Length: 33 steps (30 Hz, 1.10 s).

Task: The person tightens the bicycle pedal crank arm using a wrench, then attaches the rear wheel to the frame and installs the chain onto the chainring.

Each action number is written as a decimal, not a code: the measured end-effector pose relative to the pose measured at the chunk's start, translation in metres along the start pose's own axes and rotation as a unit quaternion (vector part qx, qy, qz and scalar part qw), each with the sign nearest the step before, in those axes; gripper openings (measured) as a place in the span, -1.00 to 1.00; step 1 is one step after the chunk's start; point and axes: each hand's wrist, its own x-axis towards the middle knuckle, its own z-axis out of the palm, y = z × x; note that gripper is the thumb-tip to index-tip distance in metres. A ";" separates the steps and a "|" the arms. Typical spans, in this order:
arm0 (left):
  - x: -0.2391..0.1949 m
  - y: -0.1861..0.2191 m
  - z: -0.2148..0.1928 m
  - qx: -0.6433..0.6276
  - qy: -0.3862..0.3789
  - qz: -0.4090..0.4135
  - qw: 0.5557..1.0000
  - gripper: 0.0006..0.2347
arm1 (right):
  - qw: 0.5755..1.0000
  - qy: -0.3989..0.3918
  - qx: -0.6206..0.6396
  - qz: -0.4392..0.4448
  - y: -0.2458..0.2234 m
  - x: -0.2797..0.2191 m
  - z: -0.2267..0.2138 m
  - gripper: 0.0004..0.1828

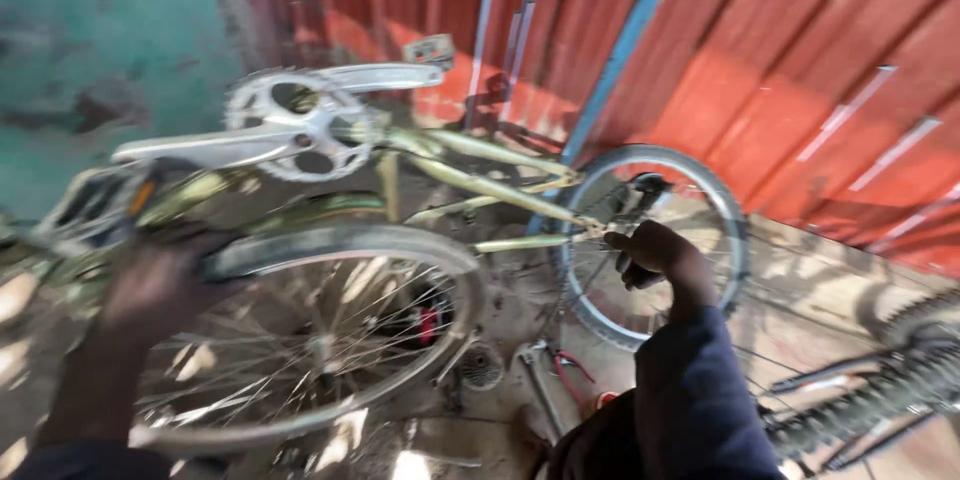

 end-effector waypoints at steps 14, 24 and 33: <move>0.070 -0.008 0.078 0.065 0.371 -0.017 0.926 -0.26 | 0.959 0.082 0.260 -0.071 0.085 0.113 0.031 -0.35; 0.002 0.139 -0.003 0.133 -0.070 -0.202 0.968 -0.34 | 0.966 -0.055 0.233 -0.096 0.017 0.025 0.000 -0.39; -0.033 0.357 0.071 -0.600 0.005 0.261 0.756 -0.22 | 0.652 -0.089 0.655 -0.371 -0.034 -0.037 -0.015 -0.46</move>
